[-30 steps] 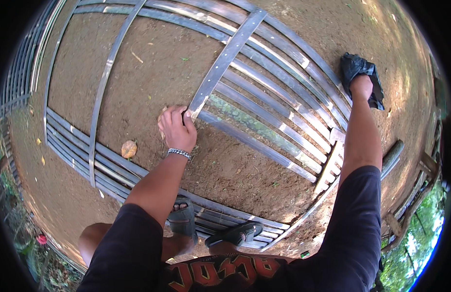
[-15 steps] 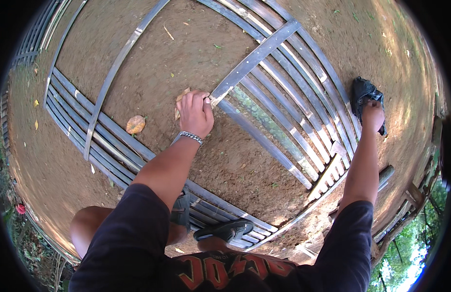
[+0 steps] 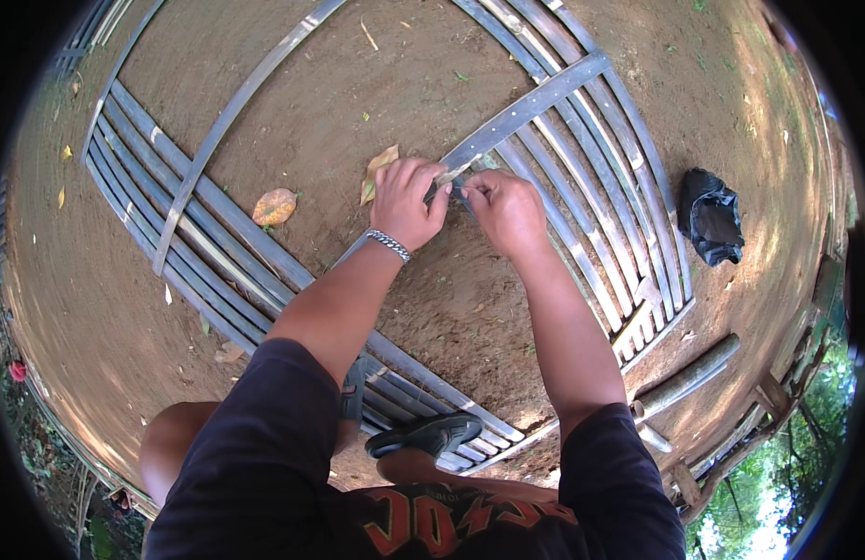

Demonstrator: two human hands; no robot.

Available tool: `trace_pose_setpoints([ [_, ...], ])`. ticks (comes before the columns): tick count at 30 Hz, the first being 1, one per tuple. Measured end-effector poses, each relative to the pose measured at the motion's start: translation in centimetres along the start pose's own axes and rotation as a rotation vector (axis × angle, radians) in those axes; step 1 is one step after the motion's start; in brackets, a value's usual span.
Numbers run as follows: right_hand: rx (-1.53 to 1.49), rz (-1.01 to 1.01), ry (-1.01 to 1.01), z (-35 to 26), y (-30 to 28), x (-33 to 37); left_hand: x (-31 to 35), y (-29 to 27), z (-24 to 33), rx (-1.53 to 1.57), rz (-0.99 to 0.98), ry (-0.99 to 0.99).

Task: The person assembles a bamboo structure by placing bamboo strips across a frame and securing them with a hammer. They repeatedly position strips and hammer them into place.

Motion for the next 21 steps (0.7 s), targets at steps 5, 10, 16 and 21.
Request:
trace_pose_setpoints([
  [5,0.074,-0.043,-0.09,-1.3,0.9,-0.8,0.0,-0.2,0.6,0.027,0.022,0.063],
  [10,0.056,-0.103,-0.028,-1.7,1.8,-1.3,0.3,-0.4,0.2,0.016,0.069,0.065],
  [16,-0.282,-0.012,0.206,2.4,-0.2,0.6,0.5,-0.8,-0.3,0.011,0.148,0.019],
  [21,-0.332,0.053,0.424,9.0,0.5,6.8,0.9,-0.4,-1.1,0.001,0.142,-0.044],
])
Point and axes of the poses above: each hand's wrist, its own x-axis away from the middle knuckle, its own y-axis out of the palm, z = x × y, the point moved 10 cm from there along -x, towards the middle knuckle, and after that the axes turned 13 degrees about y, right-handed, at the moved point
